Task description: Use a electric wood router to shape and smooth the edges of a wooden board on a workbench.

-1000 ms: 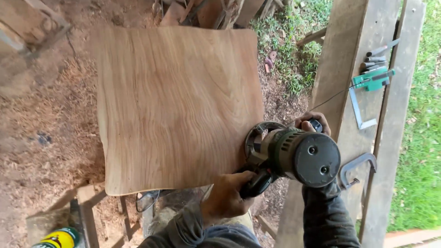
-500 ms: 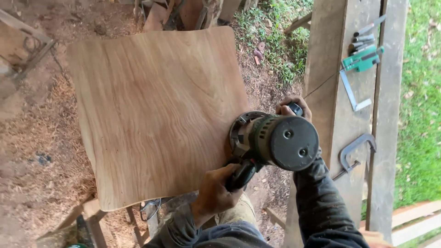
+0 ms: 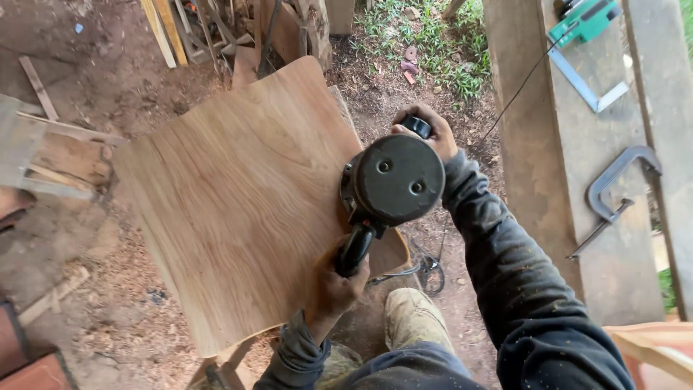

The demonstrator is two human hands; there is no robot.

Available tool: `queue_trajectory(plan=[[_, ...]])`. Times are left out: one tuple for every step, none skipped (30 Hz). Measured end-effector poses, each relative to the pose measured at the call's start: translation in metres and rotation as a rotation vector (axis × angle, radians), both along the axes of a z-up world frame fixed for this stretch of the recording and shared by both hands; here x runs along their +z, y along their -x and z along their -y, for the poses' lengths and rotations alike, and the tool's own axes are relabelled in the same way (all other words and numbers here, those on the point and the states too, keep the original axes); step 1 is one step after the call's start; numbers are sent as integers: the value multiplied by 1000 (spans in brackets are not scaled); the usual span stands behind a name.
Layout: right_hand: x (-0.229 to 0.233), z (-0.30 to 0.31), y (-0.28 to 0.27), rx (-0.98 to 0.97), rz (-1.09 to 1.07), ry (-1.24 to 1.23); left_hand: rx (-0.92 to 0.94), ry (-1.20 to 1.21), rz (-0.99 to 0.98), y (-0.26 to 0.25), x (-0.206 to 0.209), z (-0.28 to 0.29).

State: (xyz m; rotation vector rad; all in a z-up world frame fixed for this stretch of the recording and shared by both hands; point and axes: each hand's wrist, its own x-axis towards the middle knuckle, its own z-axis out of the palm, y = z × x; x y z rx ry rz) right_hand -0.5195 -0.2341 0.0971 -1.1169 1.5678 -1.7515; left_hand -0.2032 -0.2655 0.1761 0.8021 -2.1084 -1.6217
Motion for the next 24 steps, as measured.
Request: queue_trajectory(plan=[[2, 2, 0, -10, 9, 9, -10, 9, 9, 0, -5, 2], [5, 5, 1, -13, 30, -35, 10, -4, 1, 0, -10, 3], [7, 7, 1, -14, 51, -80, 30, -17, -7, 0, -16, 5], [4, 3, 1, -25, 61, -74, 19, -11, 2, 1, -15, 6], [0, -1, 1, 3, 115, -36, 36, 4, -19, 1, -14, 7], [-3, -3, 2, 33, 167, 4, 54, 20, -43, 3, -15, 9], [-6, -15, -8, 24, 173, 11, 44, 26, -37, 5, -14, 12], [-8, -28, -17, -114, 122, -63, 62, 50, -40, 7, -13, 13], [-11, -40, -27, -252, 71, -138, 80, 74, -42, 9, -12, 16], [-17, -52, -46, -256, 77, -137, 75, 76, -37, 10, -12, 17], [-22, -63, -65, -353, -36, -210, 86, 80, -32, 11, -13, 19], [-26, -74, -84, -449, -151, -284, 97, 83, -29, 12, -12, 22], [-16, -78, -100, -454, -146, -284, 91, 85, -26, 14, -8, 23], [-7, -83, -115, -473, -260, -302, 95, 95, -33, 17, -4, 25], [3, -87, -129, -491, -374, -320, 98, 105, -40, 20, -1, 26], [11, -83, -135, -499, -371, -316, 91, 111, -40, 20, -2, 29], [20, -79, -141, -514, -444, -254, 104, 111, -29, 21, -4, 32], [28, -75, -147, -527, -516, -193, 118, 111, -17, 21, -7, 33], [29, -71, -146, -535, -511, -189, 111, 118, -15, 22, -11, 34], [32, -65, -145, -552, -541, -224, 124, 107, -12, 22, -15, 37], [35, -59, -144, -569, -570, -260, 136, 97, -8, 21, -19, 39], [32, -55, -141, -576, -566, -251, 132, 107, -9, 25, -17, 41], [29, -50, -139, -562, -565, -273, 131, 104, -38, 29, -14, 43], [26, -46, -138, -546, -565, -295, 131, 100, -69, 31, -11, 45]])
